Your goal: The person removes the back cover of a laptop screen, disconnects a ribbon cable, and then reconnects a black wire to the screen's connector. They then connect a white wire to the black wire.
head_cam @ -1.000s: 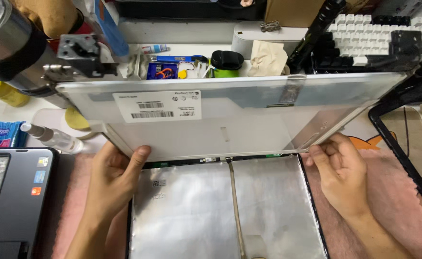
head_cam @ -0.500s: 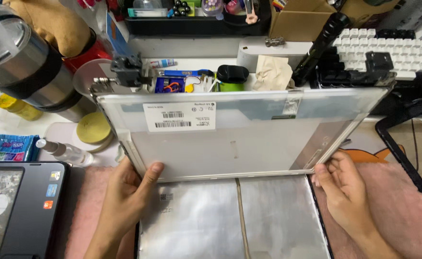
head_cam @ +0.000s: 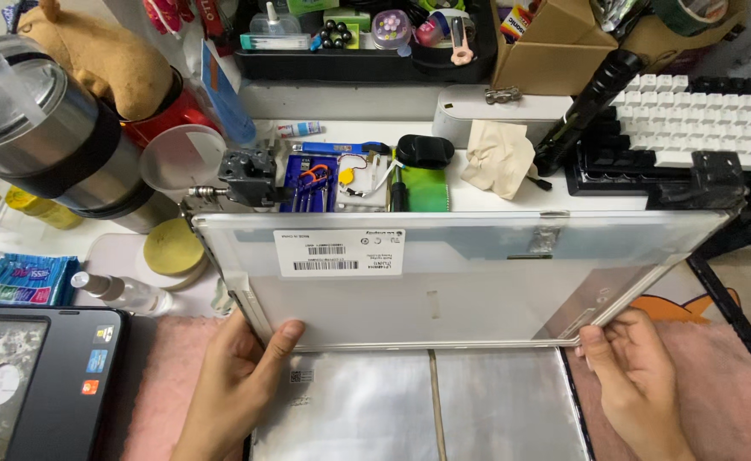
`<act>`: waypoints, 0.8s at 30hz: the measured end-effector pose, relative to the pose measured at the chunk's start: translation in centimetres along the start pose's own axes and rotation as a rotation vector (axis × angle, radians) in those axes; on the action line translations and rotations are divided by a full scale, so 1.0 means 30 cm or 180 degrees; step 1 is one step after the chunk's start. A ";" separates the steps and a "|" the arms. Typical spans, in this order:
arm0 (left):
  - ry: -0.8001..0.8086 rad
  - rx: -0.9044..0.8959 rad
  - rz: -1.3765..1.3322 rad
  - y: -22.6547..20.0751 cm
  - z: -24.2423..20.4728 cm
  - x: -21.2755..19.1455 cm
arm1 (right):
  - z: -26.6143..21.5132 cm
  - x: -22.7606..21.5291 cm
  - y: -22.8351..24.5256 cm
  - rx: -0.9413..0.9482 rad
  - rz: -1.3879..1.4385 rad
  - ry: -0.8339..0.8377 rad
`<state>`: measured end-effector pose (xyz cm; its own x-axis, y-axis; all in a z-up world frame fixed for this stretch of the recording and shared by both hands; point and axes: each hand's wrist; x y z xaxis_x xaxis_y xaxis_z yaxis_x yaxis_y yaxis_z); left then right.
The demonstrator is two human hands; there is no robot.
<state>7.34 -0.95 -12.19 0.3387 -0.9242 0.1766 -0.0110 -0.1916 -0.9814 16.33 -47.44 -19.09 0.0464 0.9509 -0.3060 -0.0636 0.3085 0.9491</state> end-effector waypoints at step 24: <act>-0.0519 0.0549 -0.0350 -0.083 -0.024 0.060 | 0.033 -0.038 0.376 -0.0567 -0.0541 0.0007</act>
<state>7.31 -2.38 -9.36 0.4763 -0.8328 0.2821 0.1900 -0.2158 -0.9578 16.55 -45.08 -7.94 0.0693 0.8850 -0.4604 -0.2299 0.4633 0.8559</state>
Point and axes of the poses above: each hand's wrist, its own z-axis towards the middle knuckle, its own x-axis out of the palm, y = z × x, and after that the axes turned 6 degrees about -z, right-handed
